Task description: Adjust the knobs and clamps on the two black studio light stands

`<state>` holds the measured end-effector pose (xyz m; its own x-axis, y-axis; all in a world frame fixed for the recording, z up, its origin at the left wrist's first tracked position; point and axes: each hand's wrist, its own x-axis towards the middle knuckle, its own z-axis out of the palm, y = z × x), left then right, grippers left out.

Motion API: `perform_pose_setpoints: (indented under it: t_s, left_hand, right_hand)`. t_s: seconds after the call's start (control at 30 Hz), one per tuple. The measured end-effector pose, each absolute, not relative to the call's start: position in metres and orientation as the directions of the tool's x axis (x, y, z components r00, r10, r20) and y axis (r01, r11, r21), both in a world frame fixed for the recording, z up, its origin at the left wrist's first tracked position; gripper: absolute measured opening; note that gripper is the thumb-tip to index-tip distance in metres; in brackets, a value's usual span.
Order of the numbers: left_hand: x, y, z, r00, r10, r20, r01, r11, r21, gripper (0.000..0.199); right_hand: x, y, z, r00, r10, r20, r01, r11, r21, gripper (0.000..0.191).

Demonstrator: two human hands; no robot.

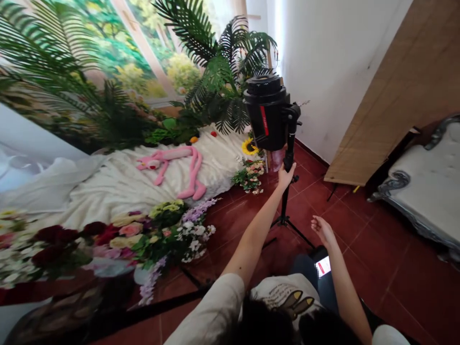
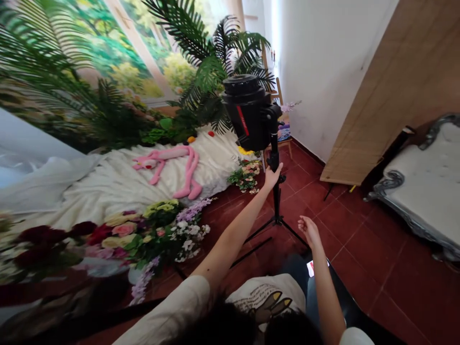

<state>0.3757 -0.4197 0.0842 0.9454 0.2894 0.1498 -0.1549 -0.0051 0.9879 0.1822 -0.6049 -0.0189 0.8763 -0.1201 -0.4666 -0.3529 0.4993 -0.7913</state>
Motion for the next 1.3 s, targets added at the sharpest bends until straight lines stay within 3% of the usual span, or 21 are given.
perform_pose_setpoints:
  t_s: [0.17, 0.3, 0.4, 0.63, 0.8, 1.03, 1.1, 1.17, 1.23, 1.3]
  left_hand:
    - [0.376, -0.418, 0.082, 0.945, 0.257, 0.2, -0.192, -0.056, 0.98, 0.046]
    - [0.377, -0.415, 0.078, 0.943, 0.216, 0.251, -0.24, -0.079, 0.968, 0.045]
    - [0.376, -0.414, 0.079, 0.942, 0.215, 0.258, -0.242, -0.096, 0.965, 0.041]
    - [0.375, -0.415, 0.079, 0.944, 0.228, 0.239, -0.217, -0.118, 0.969, 0.041]
    - [0.378, -0.415, 0.076, 0.935, 0.239, 0.262, -0.233, -0.141, 0.962, 0.038]
    - [0.376, -0.415, 0.077, 0.94, 0.243, 0.24, -0.216, -0.123, 0.969, 0.042]
    - [0.376, -0.415, 0.077, 0.94, 0.241, 0.24, -0.215, -0.126, 0.968, 0.044]
    - [0.377, -0.415, 0.076, 0.937, 0.24, 0.255, -0.231, -0.125, 0.965, 0.045]
    - [0.379, -0.415, 0.075, 0.933, 0.239, 0.27, -0.247, -0.121, 0.961, 0.044]
    - [0.381, -0.415, 0.073, 0.932, 0.238, 0.275, -0.254, -0.117, 0.96, 0.043]
  right_hand:
    - [0.214, -0.582, 0.014, 0.866, -0.066, -0.496, -0.397, 0.512, -0.762, 0.012]
    - [0.26, -0.549, 0.052, 0.86, 0.195, -0.472, -0.472, 0.654, -0.591, 0.002]
    - [0.29, -0.531, 0.069, 0.832, 0.334, -0.443, -0.535, 0.692, -0.484, 0.01]
    - [0.317, -0.521, 0.076, 0.778, 0.494, -0.389, -0.627, 0.654, -0.423, 0.027]
    - [0.325, -0.521, 0.08, 0.797, 0.508, -0.327, -0.604, 0.685, -0.407, 0.024]
    - [0.336, -0.521, 0.08, 0.795, 0.479, -0.373, -0.594, 0.742, -0.313, 0.029]
    - [0.339, -0.521, 0.08, 0.805, 0.431, -0.408, -0.578, 0.726, -0.373, 0.028]
    - [0.342, -0.52, 0.08, 0.832, 0.314, -0.457, -0.54, 0.646, -0.539, 0.026]
    - [0.344, -0.522, 0.079, 0.881, 0.134, -0.454, -0.463, 0.45, -0.764, 0.028]
    - [0.343, -0.526, 0.078, 0.95, -0.043, -0.311, -0.302, 0.142, -0.943, 0.032]
